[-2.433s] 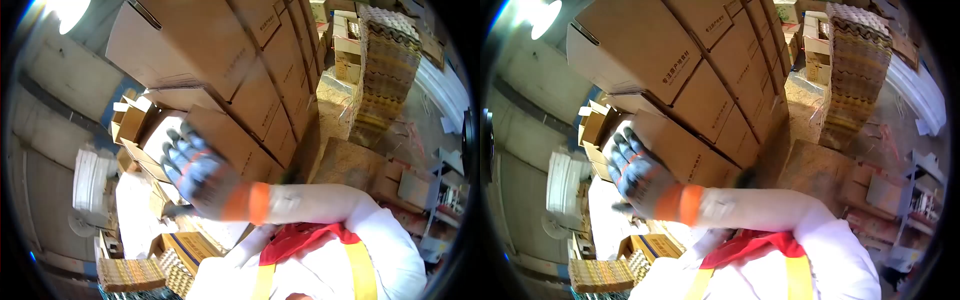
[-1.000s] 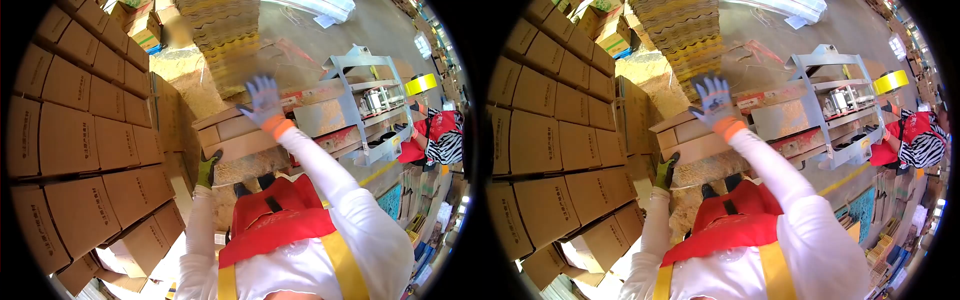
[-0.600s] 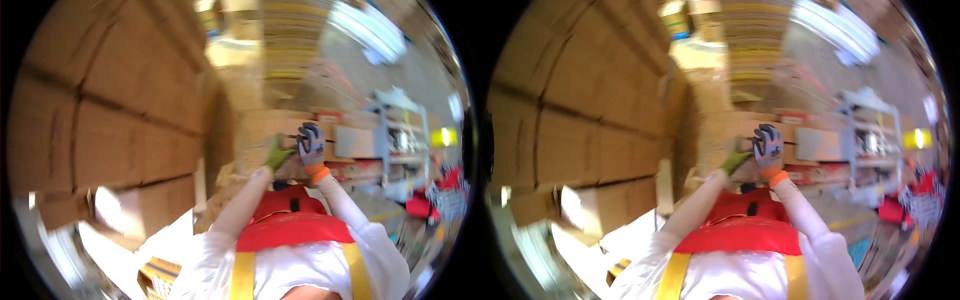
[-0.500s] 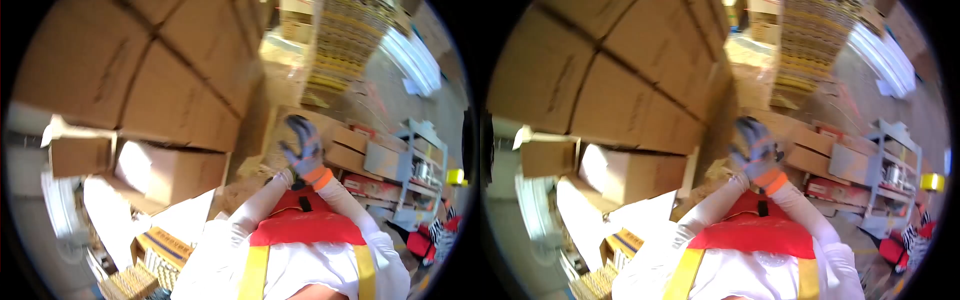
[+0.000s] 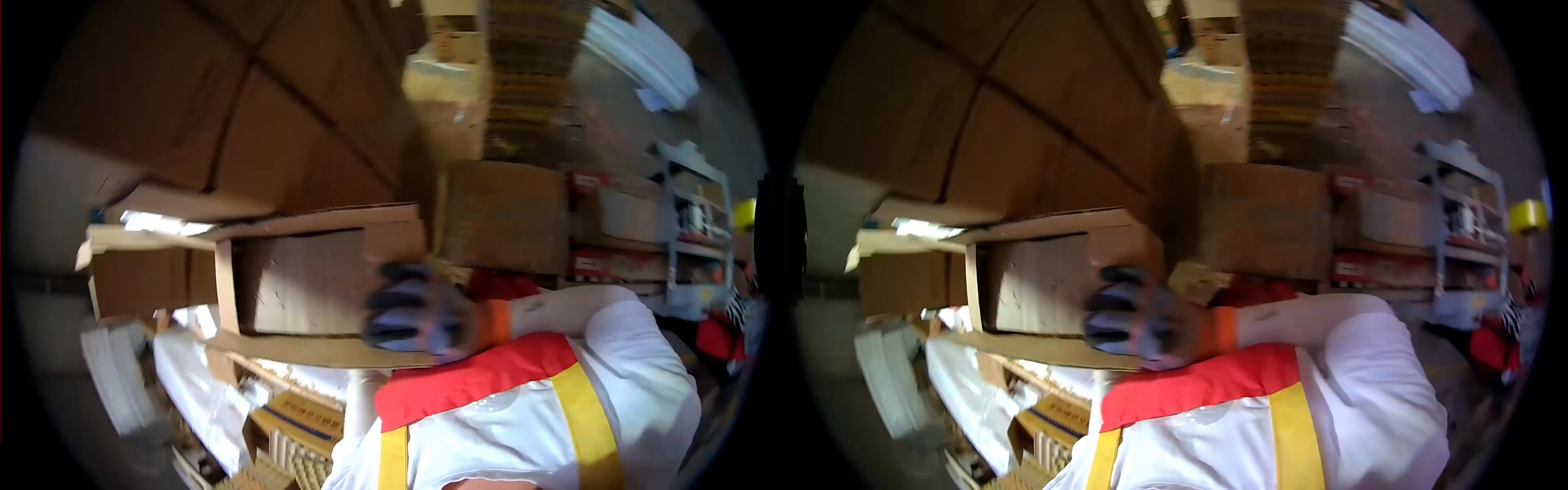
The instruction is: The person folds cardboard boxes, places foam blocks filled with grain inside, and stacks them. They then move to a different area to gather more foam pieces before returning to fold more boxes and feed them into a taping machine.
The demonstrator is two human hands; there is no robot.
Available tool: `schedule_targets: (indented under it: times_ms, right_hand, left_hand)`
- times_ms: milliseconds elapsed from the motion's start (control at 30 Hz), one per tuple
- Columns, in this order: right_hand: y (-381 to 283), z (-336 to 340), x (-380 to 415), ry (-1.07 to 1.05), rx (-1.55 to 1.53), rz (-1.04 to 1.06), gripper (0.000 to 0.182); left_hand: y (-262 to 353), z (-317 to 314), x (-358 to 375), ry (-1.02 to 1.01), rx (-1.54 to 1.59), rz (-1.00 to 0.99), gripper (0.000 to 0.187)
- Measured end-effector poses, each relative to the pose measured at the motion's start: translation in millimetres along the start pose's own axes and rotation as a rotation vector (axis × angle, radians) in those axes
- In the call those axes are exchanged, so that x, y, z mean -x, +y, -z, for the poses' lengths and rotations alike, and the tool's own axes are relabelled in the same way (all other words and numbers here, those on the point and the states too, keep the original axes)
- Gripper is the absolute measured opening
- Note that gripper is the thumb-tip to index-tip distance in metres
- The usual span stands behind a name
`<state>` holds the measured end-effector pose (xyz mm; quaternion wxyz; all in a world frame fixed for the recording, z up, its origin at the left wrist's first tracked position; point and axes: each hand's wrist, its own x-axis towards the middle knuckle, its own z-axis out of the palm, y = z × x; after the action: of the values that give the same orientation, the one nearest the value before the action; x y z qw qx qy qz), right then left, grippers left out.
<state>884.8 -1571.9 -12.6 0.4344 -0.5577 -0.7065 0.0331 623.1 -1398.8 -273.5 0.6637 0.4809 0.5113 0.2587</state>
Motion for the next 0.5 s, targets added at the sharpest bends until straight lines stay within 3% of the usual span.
schedule_targets:
  times_ms: [200, 400, 500]
  right_hand:
    - [0, 122, 142, -0.127, 0.179, -0.187, 0.034]
    - [73, 152, 242, -0.280, 0.348, -0.393, 0.031]
    - [133, 130, 311, -0.366, 0.518, -0.385, 0.028]
  left_hand:
    - [23, -46, -9, -0.442, 0.102, 0.211, 0.062]
    - [12, -193, -98, -0.880, 0.275, 0.487, 0.057]
    - [-5, -287, -128, -0.918, -0.126, 0.352, 0.051]
